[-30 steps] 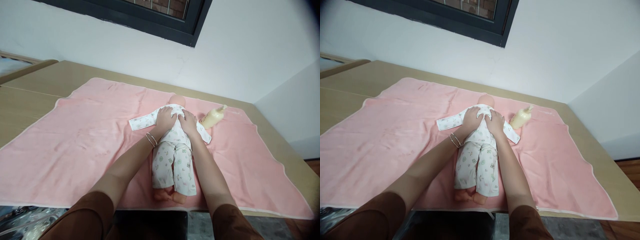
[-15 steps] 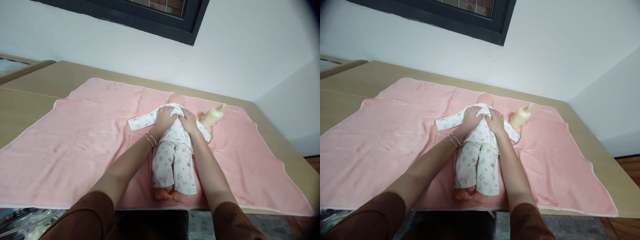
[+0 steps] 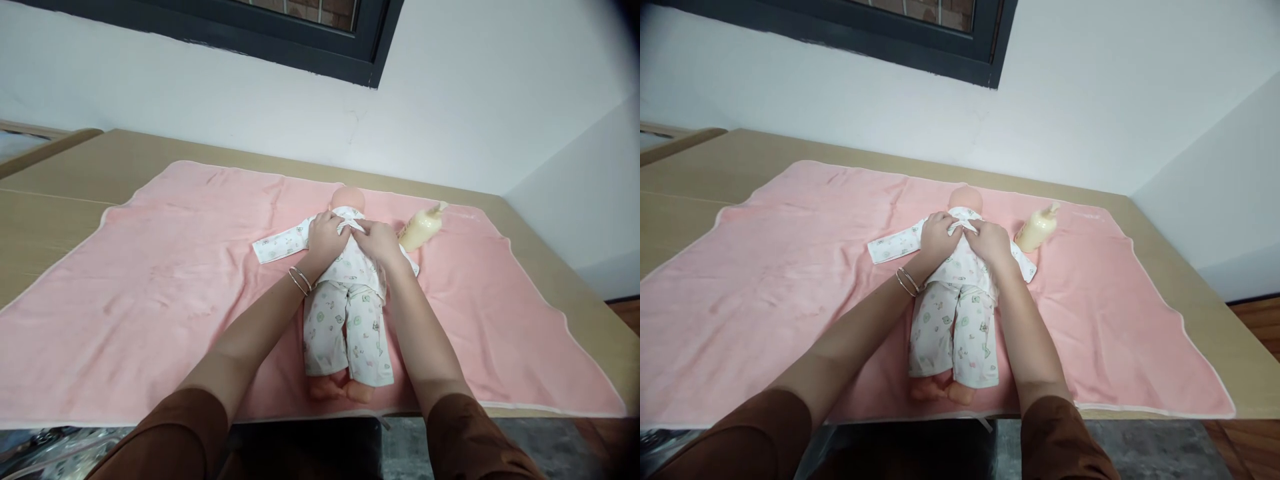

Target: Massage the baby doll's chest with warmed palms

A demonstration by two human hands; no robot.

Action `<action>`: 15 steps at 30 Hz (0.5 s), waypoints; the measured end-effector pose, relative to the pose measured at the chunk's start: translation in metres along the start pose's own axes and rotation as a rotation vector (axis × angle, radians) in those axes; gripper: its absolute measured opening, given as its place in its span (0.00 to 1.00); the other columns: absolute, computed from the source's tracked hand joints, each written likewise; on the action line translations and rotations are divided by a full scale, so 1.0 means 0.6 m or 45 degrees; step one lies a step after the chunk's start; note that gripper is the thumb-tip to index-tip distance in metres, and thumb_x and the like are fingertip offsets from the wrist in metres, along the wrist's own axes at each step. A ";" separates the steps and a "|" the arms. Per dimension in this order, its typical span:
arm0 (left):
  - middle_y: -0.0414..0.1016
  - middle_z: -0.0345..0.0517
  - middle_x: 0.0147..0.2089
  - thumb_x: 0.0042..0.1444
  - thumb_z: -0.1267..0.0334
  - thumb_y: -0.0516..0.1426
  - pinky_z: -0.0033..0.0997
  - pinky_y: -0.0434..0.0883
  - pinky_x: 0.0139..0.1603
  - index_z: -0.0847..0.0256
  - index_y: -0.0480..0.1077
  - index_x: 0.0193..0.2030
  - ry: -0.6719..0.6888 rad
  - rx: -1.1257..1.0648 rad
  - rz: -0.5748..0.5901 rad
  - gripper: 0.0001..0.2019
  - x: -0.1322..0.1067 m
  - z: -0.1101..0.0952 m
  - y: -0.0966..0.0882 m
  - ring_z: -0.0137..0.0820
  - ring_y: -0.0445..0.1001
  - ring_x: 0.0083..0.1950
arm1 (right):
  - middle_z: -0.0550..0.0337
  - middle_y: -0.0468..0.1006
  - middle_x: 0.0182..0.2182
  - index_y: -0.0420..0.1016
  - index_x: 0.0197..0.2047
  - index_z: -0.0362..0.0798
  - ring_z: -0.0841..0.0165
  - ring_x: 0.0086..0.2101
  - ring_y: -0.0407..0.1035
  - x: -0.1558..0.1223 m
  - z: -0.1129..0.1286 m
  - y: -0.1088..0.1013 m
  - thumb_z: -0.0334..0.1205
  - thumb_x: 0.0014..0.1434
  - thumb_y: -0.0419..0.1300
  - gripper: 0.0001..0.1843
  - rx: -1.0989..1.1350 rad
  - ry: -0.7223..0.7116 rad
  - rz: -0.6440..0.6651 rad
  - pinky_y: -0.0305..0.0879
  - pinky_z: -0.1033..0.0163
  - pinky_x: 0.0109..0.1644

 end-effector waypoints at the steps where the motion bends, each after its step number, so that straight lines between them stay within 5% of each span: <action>1: 0.84 0.53 0.56 0.65 0.63 0.60 0.51 0.73 0.67 0.55 0.83 0.50 -0.004 0.005 0.012 0.11 0.001 0.001 0.002 0.49 0.78 0.62 | 0.55 0.82 0.64 0.79 0.68 0.55 0.52 0.64 0.75 0.003 -0.005 0.004 0.50 0.72 0.55 0.26 0.045 0.017 -0.007 0.70 0.50 0.67; 5: 0.81 0.54 0.66 0.67 0.62 0.58 0.53 0.66 0.76 0.58 0.79 0.61 0.035 0.031 0.098 0.18 0.006 0.009 0.010 0.48 0.74 0.71 | 0.54 0.66 0.76 0.67 0.77 0.50 0.52 0.75 0.59 0.021 -0.027 0.034 0.49 0.74 0.51 0.33 0.077 0.036 -0.032 0.51 0.37 0.80; 8: 0.78 0.53 0.70 0.68 0.62 0.57 0.56 0.63 0.78 0.58 0.76 0.65 0.070 0.046 0.138 0.21 0.008 0.014 0.012 0.48 0.72 0.74 | 0.56 0.57 0.80 0.61 0.80 0.54 0.50 0.78 0.52 0.026 -0.033 0.045 0.49 0.75 0.48 0.34 0.047 0.053 -0.005 0.41 0.27 0.80; 11: 0.80 0.54 0.68 0.67 0.62 0.58 0.54 0.64 0.77 0.59 0.77 0.64 0.070 0.025 0.125 0.20 0.007 0.013 0.007 0.48 0.74 0.72 | 0.54 0.63 0.78 0.63 0.79 0.55 0.50 0.76 0.57 0.022 -0.023 0.035 0.49 0.75 0.49 0.33 0.026 0.023 0.017 0.46 0.28 0.79; 15: 0.85 0.55 0.56 0.66 0.62 0.60 0.50 0.72 0.69 0.59 0.81 0.54 0.061 0.058 0.091 0.13 0.004 0.002 -0.006 0.49 0.79 0.63 | 0.48 0.82 0.64 0.75 0.71 0.53 0.49 0.65 0.72 0.007 -0.002 0.006 0.47 0.75 0.50 0.27 -0.087 -0.009 0.013 0.56 0.36 0.75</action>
Point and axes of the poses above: each hand's wrist, its own x-axis towards the middle knuckle, its own y-axis out of the palm, z = x × y, the point moved 1 cm from there along x, towards the middle knuckle
